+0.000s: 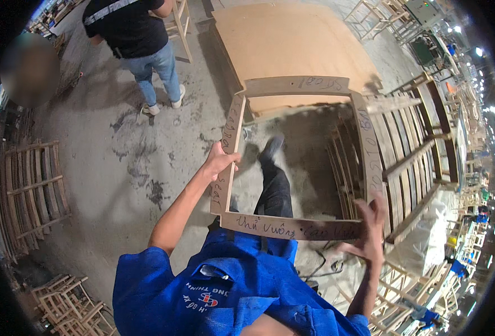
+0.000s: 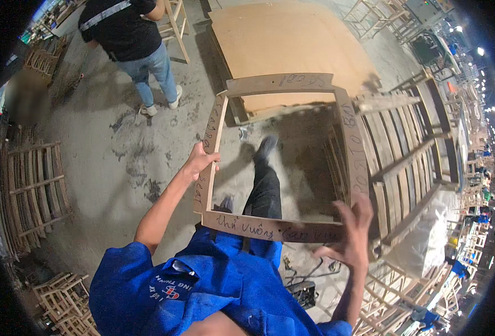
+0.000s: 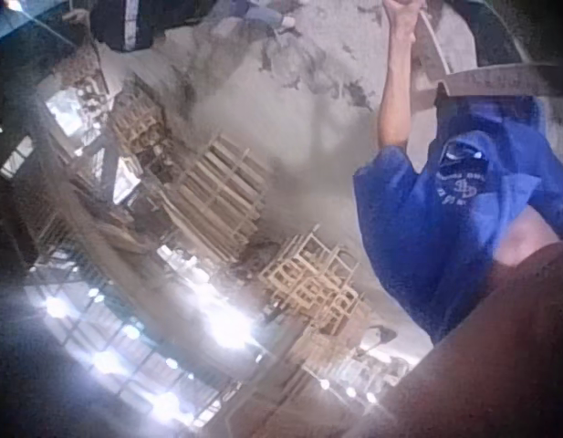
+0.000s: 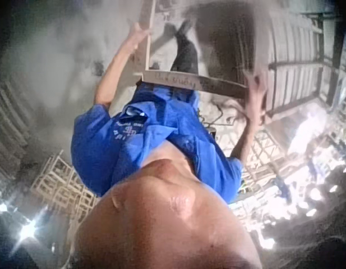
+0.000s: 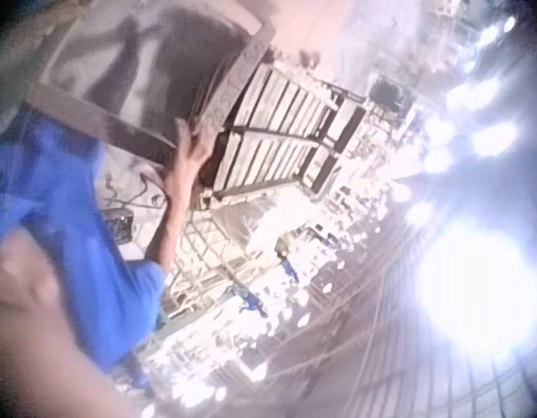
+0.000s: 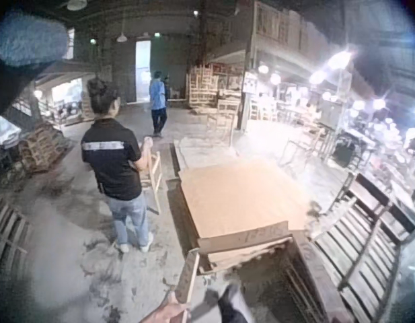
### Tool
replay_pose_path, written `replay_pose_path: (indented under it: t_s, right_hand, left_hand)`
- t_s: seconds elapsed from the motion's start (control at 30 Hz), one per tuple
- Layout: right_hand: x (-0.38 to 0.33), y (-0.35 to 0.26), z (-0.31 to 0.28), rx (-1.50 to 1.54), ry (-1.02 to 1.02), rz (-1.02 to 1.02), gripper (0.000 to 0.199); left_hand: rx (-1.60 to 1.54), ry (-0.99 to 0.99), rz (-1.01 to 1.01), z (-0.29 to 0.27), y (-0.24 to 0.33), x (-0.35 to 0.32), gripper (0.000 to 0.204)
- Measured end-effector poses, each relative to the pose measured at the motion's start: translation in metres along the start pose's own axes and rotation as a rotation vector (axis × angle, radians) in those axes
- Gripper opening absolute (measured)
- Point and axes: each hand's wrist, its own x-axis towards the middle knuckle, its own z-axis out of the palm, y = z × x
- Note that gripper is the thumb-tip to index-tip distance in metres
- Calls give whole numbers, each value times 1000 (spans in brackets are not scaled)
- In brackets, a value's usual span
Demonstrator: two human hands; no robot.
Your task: The person moves wooden pallets and chair frames around a workshop floor. They lift and reposition pallets, pick up chair frames, and place them in different locations. The person also handles large flat boards, moving them aside to clear space.
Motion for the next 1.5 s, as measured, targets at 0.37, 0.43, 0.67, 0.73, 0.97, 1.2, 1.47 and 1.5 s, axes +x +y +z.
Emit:
replay_pose_path:
  t_s: [0.37, 0.43, 0.67, 0.73, 0.97, 1.2, 1.47, 1.5]
  right_hand:
    - [447, 345, 19, 642, 4, 909, 55]
    - [507, 368, -20, 565, -74, 956, 52]
    - [711, 419, -168, 429, -92, 755, 46]
    - [771, 444, -181, 489, -34, 686, 47]
    - [1043, 475, -212, 653, 319, 479, 39]
    - [1295, 540, -235, 504, 473, 279, 34]
    - [1622, 595, -165, 650, 293, 56, 43]
    - [1673, 590, -154, 398, 233, 24, 37]
  left_hand:
    - [213, 81, -106, 26, 301, 442, 33]
    - [260, 106, -233, 36, 355, 472, 33]
    - [104, 169, -192, 52, 523, 564, 32]
    - [80, 239, -81, 41, 568, 610, 33]
    - [12, 608, 508, -1, 707, 806, 36]
    - [-235, 649, 661, -53, 861, 971, 30]
    - [-64, 1080, 966, -171, 955, 1154, 22]
    - [-39, 1112, 907, -189, 962, 1167, 22]
